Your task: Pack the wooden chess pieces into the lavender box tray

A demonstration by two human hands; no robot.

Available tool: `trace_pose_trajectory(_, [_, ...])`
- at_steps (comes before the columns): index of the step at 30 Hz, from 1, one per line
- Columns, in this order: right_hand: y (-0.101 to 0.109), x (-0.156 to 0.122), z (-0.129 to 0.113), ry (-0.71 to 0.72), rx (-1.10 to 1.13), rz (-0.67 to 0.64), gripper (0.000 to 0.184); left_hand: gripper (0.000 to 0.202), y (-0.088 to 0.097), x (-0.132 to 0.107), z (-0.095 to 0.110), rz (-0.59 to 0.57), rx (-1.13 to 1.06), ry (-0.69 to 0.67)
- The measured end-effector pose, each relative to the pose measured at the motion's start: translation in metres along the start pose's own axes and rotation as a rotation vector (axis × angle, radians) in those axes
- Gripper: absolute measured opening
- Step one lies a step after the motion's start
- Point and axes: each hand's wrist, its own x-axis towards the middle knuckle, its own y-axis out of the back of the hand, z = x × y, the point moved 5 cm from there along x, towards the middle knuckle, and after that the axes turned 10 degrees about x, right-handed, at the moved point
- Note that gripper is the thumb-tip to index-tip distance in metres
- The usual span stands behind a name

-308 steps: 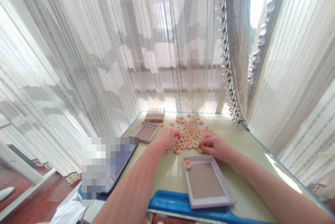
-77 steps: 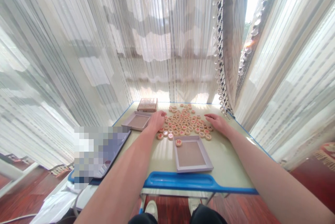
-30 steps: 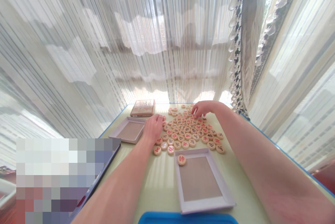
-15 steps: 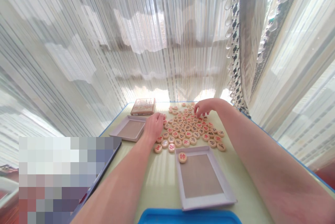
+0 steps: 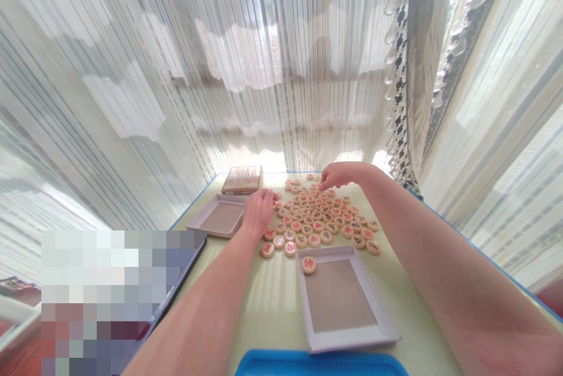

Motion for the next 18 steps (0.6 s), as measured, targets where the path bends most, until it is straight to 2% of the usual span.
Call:
trace_pose_trajectory(3, [-0.003,-0.012,-0.031,0.196,0.015,-0.056,0.043,0.033,-0.003,0.003,-0.009,-0.002,-0.214,0.094])
trace_pose_trajectory(6, [-0.010,-0.016,-0.045,0.195,-0.047,-0.051,0.044,0.031,-0.004,0.003,-0.014,0.005,-0.375,0.197])
trace_pose_trajectory(11, [-0.022,-0.004,-0.042,0.130,-0.134,0.017,0.040,0.028,-0.003,0.003,-0.015,0.007,-0.466,0.252])
trace_pose_trajectory(15, [-0.030,0.004,-0.043,0.162,-0.107,0.029,0.032,0.028,-0.005,0.004,-0.018,0.003,-0.459,0.244])
trace_pose_trajectory(18, [-0.034,0.009,-0.050,0.196,-0.110,0.103,0.032,0.029,-0.006,0.005,-0.019,-0.006,-0.452,0.227])
